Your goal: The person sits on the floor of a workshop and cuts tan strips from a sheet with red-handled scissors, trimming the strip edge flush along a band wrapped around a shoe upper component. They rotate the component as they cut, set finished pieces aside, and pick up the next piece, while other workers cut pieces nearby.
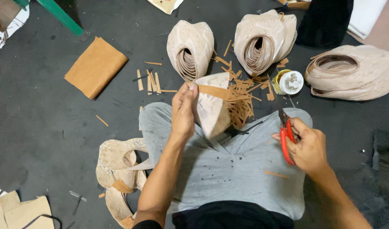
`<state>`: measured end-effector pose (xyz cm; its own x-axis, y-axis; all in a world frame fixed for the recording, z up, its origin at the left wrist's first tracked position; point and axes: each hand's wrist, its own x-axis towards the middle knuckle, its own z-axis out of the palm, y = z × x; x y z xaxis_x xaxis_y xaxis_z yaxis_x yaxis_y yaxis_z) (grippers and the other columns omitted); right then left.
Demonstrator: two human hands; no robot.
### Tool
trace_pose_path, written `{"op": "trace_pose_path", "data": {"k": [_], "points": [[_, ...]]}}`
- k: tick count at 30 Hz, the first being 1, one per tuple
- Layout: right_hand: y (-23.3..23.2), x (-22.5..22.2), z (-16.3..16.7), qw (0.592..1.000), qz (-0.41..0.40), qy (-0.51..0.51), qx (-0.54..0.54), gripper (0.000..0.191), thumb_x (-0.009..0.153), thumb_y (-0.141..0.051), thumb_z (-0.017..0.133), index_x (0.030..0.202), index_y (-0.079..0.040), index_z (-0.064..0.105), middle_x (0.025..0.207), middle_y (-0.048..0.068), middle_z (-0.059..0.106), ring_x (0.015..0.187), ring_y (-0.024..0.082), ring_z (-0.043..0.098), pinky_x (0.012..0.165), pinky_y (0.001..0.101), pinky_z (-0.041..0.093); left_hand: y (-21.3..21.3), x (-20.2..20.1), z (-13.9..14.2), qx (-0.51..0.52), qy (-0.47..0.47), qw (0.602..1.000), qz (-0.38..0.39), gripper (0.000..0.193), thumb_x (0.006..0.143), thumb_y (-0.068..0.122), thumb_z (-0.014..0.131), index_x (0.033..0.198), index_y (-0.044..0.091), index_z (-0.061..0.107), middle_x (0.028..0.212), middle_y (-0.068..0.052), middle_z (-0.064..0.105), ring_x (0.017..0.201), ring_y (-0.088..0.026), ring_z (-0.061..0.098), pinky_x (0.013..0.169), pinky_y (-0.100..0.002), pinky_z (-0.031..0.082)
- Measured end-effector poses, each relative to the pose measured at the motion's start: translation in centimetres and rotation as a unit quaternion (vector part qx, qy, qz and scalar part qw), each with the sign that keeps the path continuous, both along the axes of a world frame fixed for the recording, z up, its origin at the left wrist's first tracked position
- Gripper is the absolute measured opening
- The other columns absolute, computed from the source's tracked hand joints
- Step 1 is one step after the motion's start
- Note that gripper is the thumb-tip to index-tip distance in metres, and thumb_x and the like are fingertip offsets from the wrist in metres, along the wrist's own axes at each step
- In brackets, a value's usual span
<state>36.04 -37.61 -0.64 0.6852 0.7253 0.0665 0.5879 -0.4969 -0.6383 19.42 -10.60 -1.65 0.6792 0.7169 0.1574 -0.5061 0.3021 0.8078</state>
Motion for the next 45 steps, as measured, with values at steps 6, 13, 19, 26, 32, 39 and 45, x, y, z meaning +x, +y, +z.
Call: {"op": "trace_pose_path", "data": {"k": [6,13,19,26,32,39,45], "points": [[0.3,-0.3,-2.0,0.998,-0.033,0.051,0.012,0.031,0.083,-0.022,0.08,0.101,0.0,0.067,0.075,0.012,0.073,0.049,0.014,0.058,0.051,0.0314,0.047,6.3,2.9,4.1,0.592,0.279,0.727,0.209,0.013,0.1,0.014,0.067,0.101,0.001,0.07,0.114,-0.009,0.071,0.107,-0.026,0.058,0.092,-0.043,0.042],[2.3,-0.6,-4.4,0.984,-0.049,0.168,0.021,0.021,0.087,-0.017,0.078,0.096,0.0,0.068,0.065,0.005,0.07,0.054,0.004,0.052,0.048,0.0263,0.043,9.2,7.6,0.0,0.608,0.457,0.623,0.181,0.02,0.084,0.013,0.073,0.099,0.001,0.071,0.141,-0.024,0.051,0.122,-0.042,0.048,0.096,-0.05,0.047],[4.5,-1.5,-5.2,0.963,-0.083,0.215,0.142,0.017,0.09,-0.012,0.078,0.096,-0.001,0.066,0.071,-0.003,0.066,0.059,0.001,0.046,0.05,0.0219,0.037,9.2,7.6,-0.2,0.581,0.396,0.674,0.226,0.039,0.087,0.01,0.075,0.123,0.0,0.064,0.147,-0.025,0.047,0.133,-0.046,0.043,0.106,-0.053,0.043],[4.2,-1.6,-5.2,0.938,-0.136,0.25,0.199,0.013,0.098,-0.008,0.075,0.097,0.0,0.065,0.071,-0.003,0.059,0.062,0.002,0.043,0.054,0.022,0.033,7.0,2.0,2.7,0.486,0.37,0.715,0.341,0.037,0.094,0.002,0.07,0.13,0.003,0.063,0.148,-0.024,0.051,0.139,-0.041,0.046,0.116,-0.049,0.039],[3.7,-1.5,-6.2,0.956,-0.114,0.196,0.185,0.013,0.094,-0.005,0.075,0.097,0.0,0.065,0.08,-0.001,0.069,0.076,0.001,0.055,0.068,0.0197,0.047,-0.4,-11.4,0.1,0.344,0.465,0.7,0.419,0.032,0.1,-0.001,0.056,0.132,-0.002,0.058,0.136,-0.02,0.055,0.118,-0.033,0.059,0.099,-0.041,0.05],[3.1,-1.2,-8.8,0.961,-0.107,0.196,0.162,0.012,0.096,-0.006,0.076,0.097,0.001,0.066,0.077,0.001,0.067,0.069,0.002,0.052,0.059,0.0212,0.043,-5.9,-19.9,-4.1,0.337,0.709,0.612,0.094,0.042,0.087,0.016,0.069,0.126,0.004,0.06,0.115,-0.018,0.068,0.112,-0.037,0.062,0.098,-0.048,0.044],[2.4,-1.4,-9.1,0.962,-0.099,0.185,0.175,0.012,0.094,-0.006,0.076,0.095,0.0,0.066,0.074,-0.003,0.064,0.066,0.0,0.049,0.056,0.0196,0.039,-4.8,-19.7,-4.3,0.342,0.697,0.617,0.129,0.024,0.083,0.014,0.07,0.104,0.002,0.071,0.096,-0.022,0.072,0.093,-0.043,0.067,0.08,-0.05,0.052]]}}
